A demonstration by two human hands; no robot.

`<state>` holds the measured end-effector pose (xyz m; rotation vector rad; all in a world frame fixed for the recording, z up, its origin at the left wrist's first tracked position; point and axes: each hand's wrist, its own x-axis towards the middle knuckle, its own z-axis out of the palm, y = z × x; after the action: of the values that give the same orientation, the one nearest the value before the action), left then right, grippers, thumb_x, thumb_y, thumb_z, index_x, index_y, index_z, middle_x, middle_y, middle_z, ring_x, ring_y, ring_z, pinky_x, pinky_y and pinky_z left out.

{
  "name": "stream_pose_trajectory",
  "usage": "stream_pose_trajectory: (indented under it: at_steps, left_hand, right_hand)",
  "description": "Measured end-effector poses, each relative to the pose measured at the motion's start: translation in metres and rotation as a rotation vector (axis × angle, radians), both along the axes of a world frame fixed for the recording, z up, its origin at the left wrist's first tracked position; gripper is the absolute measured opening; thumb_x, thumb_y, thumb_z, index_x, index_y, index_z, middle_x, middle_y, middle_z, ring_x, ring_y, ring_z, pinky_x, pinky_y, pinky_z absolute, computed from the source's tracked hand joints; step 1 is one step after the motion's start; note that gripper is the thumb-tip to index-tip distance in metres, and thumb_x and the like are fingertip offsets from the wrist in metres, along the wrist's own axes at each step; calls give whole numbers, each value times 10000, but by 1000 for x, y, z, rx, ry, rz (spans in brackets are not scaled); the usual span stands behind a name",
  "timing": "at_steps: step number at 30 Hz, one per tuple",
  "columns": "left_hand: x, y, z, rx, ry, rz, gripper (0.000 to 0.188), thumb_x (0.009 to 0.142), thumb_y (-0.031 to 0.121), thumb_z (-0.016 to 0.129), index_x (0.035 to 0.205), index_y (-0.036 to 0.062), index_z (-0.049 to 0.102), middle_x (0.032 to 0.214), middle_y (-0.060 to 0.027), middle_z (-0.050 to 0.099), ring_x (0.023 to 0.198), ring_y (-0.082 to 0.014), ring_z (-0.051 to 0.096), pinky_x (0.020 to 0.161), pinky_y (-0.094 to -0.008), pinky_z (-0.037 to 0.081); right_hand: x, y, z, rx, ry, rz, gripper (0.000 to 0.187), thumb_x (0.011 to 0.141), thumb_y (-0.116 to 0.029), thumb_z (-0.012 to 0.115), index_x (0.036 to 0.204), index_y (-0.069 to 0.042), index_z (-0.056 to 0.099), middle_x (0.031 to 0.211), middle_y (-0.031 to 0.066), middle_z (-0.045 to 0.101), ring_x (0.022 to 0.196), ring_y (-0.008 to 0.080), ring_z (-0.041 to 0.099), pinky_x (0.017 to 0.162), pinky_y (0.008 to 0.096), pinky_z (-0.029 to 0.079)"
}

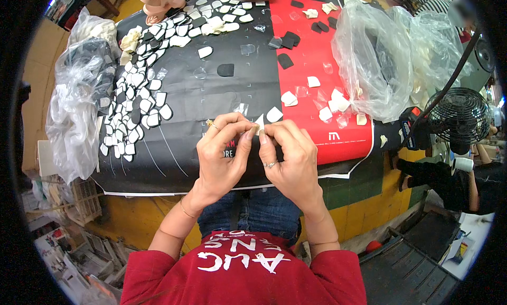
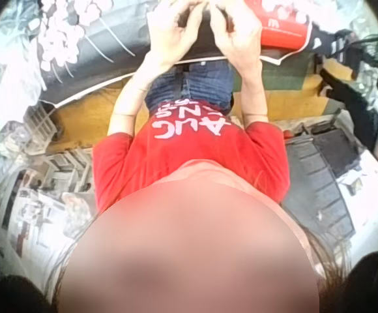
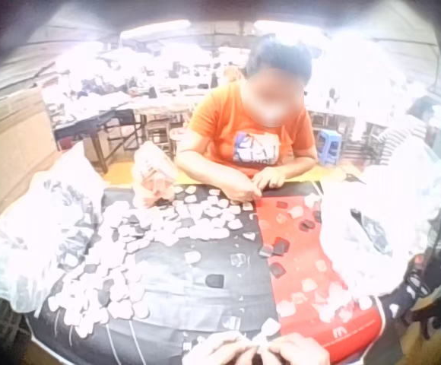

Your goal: The person repeatedly picks up small white and black sticker-like pieces from a table and peels off their backing paper by hand. They place the peeled pieces back on the table surface. A coworker performs the same task across the table.

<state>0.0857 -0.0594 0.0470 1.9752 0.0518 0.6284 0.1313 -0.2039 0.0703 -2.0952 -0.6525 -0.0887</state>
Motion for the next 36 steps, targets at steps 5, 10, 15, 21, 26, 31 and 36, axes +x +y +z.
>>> stream_pose_trajectory:
  at_steps: [5, 10, 15, 21, 26, 31, 36]
  left_hand:
    - [19, 25, 2, 117, -66, 186, 91, 848, 15, 695, 938, 27, 693, 959, -99, 660, 697, -232, 631, 661, -373, 497]
    - [27, 46, 8, 137, -16, 154, 270, 804, 117, 787, 1058, 61, 714, 1015, -96, 657, 747, -238, 630, 667, -360, 497]
    - [10, 14, 4, 10, 38, -101, 331, 770, 162, 825, 1071, 70, 725, 981, -95, 651, 814, -265, 639, 741, -358, 493]
    - [14, 10, 1, 34, -9, -110, 139, 815, 103, 771, 918, 50, 694, 917, -77, 651, 790, -266, 637, 715, -374, 477]
    - [23, 17, 4, 247, -54, 7, 108, 832, 96, 748, 880, 55, 661, 922, -84, 649, 786, -275, 636, 700, -379, 480]
    - [51, 58, -3, 268, -20, 267, 112, 844, 89, 730, 930, 52, 669, 971, -86, 650, 780, -238, 640, 685, -371, 480]
    - [43, 55, -10, 237, 33, 112, 165, 865, 106, 737, 1019, 60, 698, 858, -77, 705, 634, -219, 635, 664, -349, 468]
  right_hand:
    - [-1, -9, 2, 18, 32, -20, 70, 887, -35, 660, 910, 30, 667, 828, 112, 656, 670, 245, 606, 664, 344, 479]
    - [1, -16, 2, 124, 120, -21, 90, 914, -16, 644, 934, 70, 665, 832, 117, 660, 717, 171, 632, 650, 282, 492]
    - [-1, -8, 0, 76, 45, -15, 108, 909, -55, 673, 961, 41, 673, 881, 136, 672, 768, 271, 645, 709, 349, 509]
    - [-2, -8, 2, 4, 26, 5, 93, 889, -50, 684, 945, 23, 671, 880, 129, 668, 749, 282, 621, 690, 368, 490]
    - [-2, -9, 0, 40, 4, -27, 76, 876, -34, 679, 908, 34, 665, 838, 128, 653, 708, 260, 613, 662, 345, 486]
    - [-5, -17, 2, 115, 53, -54, 77, 883, -23, 668, 882, 54, 656, 786, 126, 636, 673, 215, 621, 645, 309, 494]
    - [-4, -20, 0, 142, 112, -54, 83, 904, -16, 649, 877, 62, 647, 794, 125, 639, 686, 199, 626, 657, 293, 497]
